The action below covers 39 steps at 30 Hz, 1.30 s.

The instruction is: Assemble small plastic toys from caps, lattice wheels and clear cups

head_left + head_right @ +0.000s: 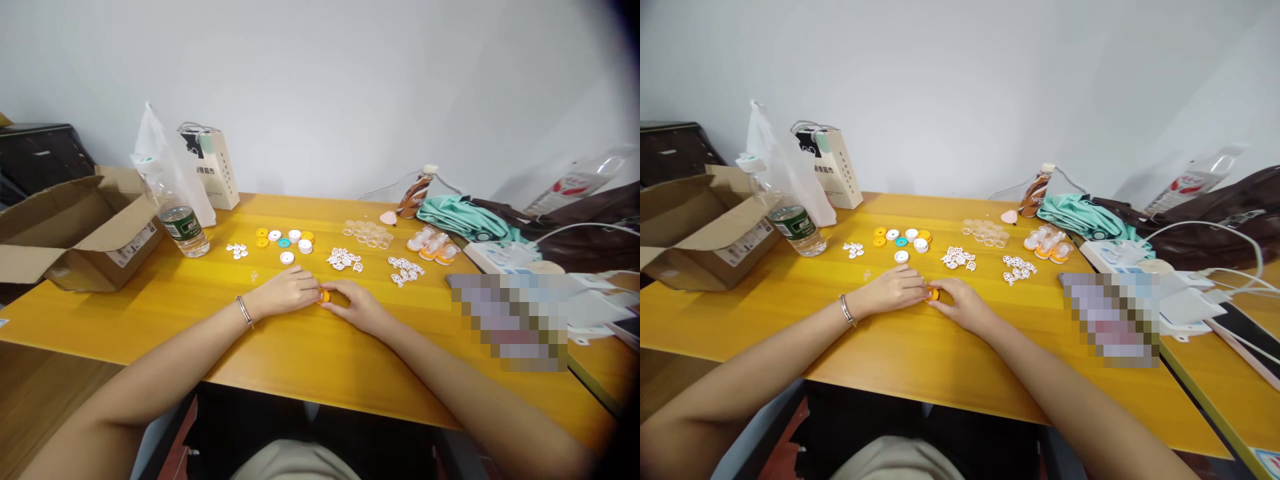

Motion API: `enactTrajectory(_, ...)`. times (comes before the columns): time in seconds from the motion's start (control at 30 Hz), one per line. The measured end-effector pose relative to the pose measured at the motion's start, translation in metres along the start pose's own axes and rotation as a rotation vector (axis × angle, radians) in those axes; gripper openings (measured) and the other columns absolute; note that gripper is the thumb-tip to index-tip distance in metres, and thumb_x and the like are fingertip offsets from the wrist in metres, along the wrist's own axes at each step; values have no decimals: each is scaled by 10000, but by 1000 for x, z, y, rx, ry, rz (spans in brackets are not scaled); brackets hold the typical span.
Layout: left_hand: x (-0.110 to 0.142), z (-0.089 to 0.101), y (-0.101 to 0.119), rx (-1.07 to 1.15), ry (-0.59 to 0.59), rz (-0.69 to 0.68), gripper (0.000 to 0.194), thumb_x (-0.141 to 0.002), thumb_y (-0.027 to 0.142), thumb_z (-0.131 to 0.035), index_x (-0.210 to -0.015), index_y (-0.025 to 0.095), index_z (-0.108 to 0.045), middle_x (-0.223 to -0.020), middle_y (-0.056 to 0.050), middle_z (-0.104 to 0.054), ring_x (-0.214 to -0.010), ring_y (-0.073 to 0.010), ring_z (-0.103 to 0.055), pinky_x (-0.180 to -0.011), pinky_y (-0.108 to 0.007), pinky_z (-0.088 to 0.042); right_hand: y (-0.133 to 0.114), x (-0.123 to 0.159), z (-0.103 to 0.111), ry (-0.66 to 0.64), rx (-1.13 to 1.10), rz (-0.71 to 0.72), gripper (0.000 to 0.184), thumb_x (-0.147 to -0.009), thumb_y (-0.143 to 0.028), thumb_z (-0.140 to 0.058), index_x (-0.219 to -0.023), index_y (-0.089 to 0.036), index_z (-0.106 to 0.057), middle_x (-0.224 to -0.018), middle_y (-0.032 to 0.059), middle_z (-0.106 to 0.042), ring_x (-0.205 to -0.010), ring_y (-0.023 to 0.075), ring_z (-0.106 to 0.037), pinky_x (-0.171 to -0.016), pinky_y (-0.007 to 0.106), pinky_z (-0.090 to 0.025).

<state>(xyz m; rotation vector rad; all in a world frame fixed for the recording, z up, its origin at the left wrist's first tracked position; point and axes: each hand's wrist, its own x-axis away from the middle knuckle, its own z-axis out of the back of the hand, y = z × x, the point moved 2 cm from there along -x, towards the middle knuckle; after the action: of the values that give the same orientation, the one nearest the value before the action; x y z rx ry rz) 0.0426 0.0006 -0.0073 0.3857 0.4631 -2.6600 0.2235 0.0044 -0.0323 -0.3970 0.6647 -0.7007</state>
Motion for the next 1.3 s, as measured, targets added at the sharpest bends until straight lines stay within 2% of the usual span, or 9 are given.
enactTrajectory(0.3, 2, 15, -1, 234, -111, 64, 246, -898, 275, -395, -926, 186, -623, -970, -61, -595, -874, -174, -502, -815, -327, -345, -4, 0, -1, -3, -31, 21, 265, -759, -251, -622, -1017, -195, -596, -1000, 64, -670, -931, 196, -626, -847, 349, -491)
enactTrajectory(0.43, 9, 18, -11, 399, -48, 222, 247, -899, 300, -404, -995, 184, -599, -967, -61, -587, -897, -164, -515, -831, -302, -374, -1, 0, -1, -29, -38, -9, 278, -759, -261, -624, -1031, -210, -595, -1024, 57, -664, -953, 197, -620, -858, 351, -485)
enactTrajectory(0.53, 15, 13, -20, 485, -71, 345, 239, -864, 333, -476, -1007, 175, -585, -934, -57, -582, -871, -161, -525, -803, -286, -402, 0, 1, 0, -32, -41, -20, 343, -720, -290, -667, -1045, -215, -588, -1039, 61, -658, -968, 208, -612, -871, 368, -478)
enactTrajectory(0.77, 13, -3, -21, 671, -122, 563, 102, -809, 231, -559, -848, 148, -602, -795, -25, -630, -703, -120, -561, -646, -215, -430, 0, 1, 2, -24, -46, -41, 383, -695, -305, -687, -1055, -220, -587, -1036, 57, -657, -963, 208, -615, -868, 364, -484)
enactTrajectory(0.83, 11, -2, -19, 631, -112, 566, 90, -812, 211, -551, -838, 152, -614, -787, -23, -640, -698, -120, -566, -657, -221, -432, 0, 1, 3, -18, -47, -41, 377, -697, -303, -684, -1052, -217, -588, -1035, 59, -658, -964, 206, -615, -870, 364, -484)
enactTrajectory(0.93, 11, 1, -16, 505, -100, 475, 144, -839, 212, -505, -868, 159, -635, -830, -41, -637, -740, -134, -572, -702, -244, -439, -1, 1, 3, -10, -59, -55, 366, -694, -297, -686, -1037, -209, -594, -1029, 60, -662, -959, 202, -617, -868, 364, -485)
enactTrajectory(1.07, 12, 3, -15, 367, -106, 421, 202, -858, 225, -460, -881, 151, -646, -811, -56, -633, -706, -138, -572, -657, -243, -442, -4, 0, 8, 49, -116, -91, 296, -717, -308, -665, -992, -211, -614, -987, 55, -675, -914, 196, -631, -844, 361, -496)
enactTrajectory(1.13, 11, 4, -11, 389, -61, 414, 196, -855, 226, -466, -879, 153, -647, -808, -52, -640, -709, -131, -579, -659, -234, -446, -7, 0, 11, 115, -148, -91, 209, -750, -303, -631, -938, -212, -635, -940, 49, -683, -883, 187, -635, -824, 351, -501)
enactTrajectory(1.3, 0, 12, 8, 659, 208, 435, 179, -857, 255, -489, -934, 170, -626, -843, -31, -658, -742, -109, -595, -686, -218, -463, -15, -1, 11, 181, -202, -73, 158, -762, -284, -620, -900, -216, -654, -849, 32, -691, -792, 169, -643, -757, 312, -519)
